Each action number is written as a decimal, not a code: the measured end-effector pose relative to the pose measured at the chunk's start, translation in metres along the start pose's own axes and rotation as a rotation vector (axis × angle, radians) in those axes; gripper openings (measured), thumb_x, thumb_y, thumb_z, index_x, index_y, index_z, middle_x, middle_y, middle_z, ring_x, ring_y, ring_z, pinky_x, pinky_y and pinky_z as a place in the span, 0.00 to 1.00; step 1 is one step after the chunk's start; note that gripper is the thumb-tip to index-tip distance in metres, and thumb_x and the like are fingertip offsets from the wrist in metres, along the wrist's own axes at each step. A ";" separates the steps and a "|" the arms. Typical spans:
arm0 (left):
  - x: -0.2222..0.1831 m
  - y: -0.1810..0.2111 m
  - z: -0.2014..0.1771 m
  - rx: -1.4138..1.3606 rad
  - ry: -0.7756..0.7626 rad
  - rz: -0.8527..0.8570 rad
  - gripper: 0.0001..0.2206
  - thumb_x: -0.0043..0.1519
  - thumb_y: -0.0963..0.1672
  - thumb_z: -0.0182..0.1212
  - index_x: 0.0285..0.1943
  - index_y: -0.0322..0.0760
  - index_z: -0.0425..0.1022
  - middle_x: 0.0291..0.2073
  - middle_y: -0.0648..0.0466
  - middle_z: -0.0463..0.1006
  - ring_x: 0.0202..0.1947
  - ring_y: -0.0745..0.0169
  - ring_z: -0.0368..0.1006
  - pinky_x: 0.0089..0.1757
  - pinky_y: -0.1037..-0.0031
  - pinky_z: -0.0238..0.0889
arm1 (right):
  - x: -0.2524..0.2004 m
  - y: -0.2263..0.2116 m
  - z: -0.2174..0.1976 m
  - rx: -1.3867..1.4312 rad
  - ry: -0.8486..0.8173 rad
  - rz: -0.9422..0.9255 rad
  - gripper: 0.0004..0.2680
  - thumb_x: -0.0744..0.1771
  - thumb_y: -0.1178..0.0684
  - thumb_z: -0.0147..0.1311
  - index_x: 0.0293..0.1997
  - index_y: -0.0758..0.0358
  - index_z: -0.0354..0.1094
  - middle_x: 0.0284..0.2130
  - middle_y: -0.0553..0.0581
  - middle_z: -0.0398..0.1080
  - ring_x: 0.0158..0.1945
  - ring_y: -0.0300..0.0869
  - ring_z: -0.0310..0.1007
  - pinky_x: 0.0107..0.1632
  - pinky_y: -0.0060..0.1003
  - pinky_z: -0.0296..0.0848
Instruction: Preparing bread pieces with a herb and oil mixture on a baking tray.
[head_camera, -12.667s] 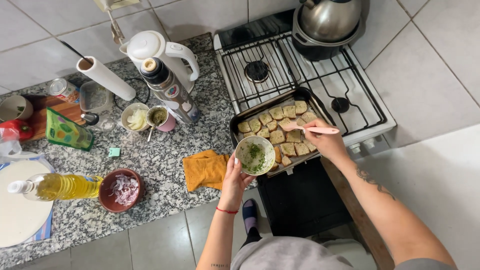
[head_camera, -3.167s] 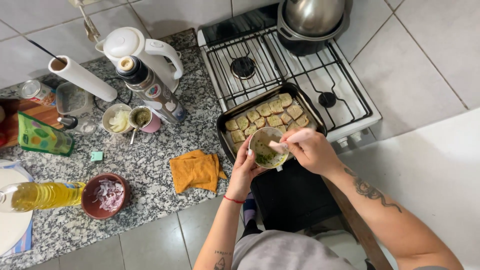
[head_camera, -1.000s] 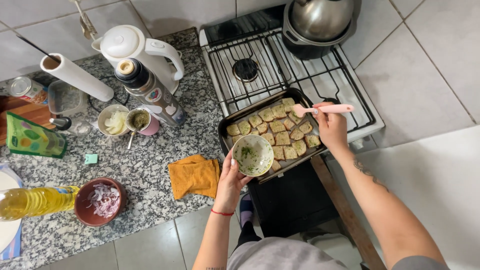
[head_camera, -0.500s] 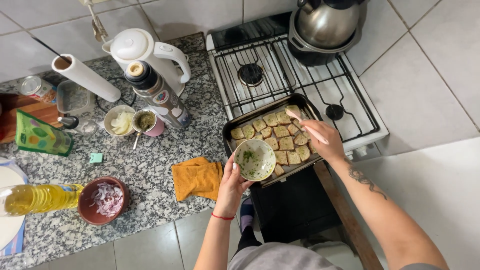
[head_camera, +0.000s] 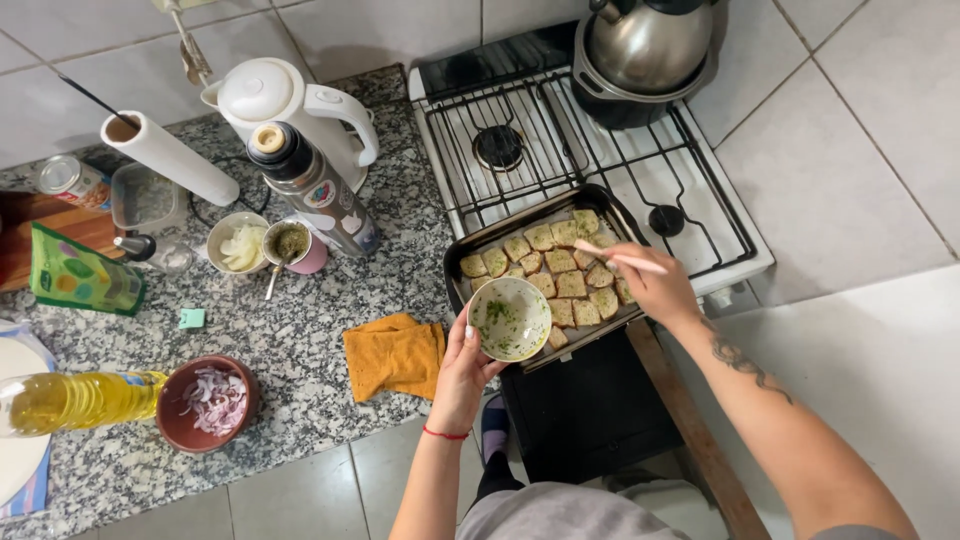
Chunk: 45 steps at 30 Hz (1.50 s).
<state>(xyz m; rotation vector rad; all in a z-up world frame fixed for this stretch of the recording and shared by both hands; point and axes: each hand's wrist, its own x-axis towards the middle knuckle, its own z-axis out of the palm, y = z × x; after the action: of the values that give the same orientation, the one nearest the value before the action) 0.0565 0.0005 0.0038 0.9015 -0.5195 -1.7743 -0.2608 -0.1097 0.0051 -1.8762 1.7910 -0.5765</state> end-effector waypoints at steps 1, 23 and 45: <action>-0.001 0.001 0.000 -0.004 0.007 0.004 0.25 0.70 0.49 0.46 0.78 0.50 0.53 0.67 0.55 0.68 0.60 0.59 0.72 0.54 0.65 0.69 | -0.007 -0.007 -0.006 -0.001 -0.007 -0.006 0.08 0.71 0.55 0.52 0.53 0.49 0.75 0.38 0.51 0.80 0.27 0.44 0.78 0.28 0.39 0.76; -0.012 0.006 0.008 0.037 0.019 -0.024 0.26 0.70 0.51 0.45 0.78 0.50 0.53 0.68 0.55 0.67 0.60 0.60 0.72 0.55 0.65 0.69 | -0.017 0.050 -0.010 0.526 0.253 0.064 0.05 0.72 0.56 0.52 0.49 0.63 0.72 0.36 0.54 0.78 0.31 0.39 0.76 0.35 0.34 0.75; -0.009 -0.004 0.018 0.065 -0.011 -0.021 0.26 0.70 0.50 0.47 0.79 0.51 0.53 0.69 0.57 0.67 0.62 0.63 0.69 0.54 0.67 0.68 | -0.051 -0.031 -0.040 1.044 0.444 -0.033 0.07 0.75 0.53 0.48 0.51 0.68 0.66 0.37 0.58 0.76 0.38 0.38 0.76 0.45 0.32 0.76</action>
<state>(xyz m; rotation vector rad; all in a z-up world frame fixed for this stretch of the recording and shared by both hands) 0.0418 0.0090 0.0151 0.9459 -0.5792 -1.7908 -0.2632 -0.0595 0.0573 -1.0758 1.2331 -1.6414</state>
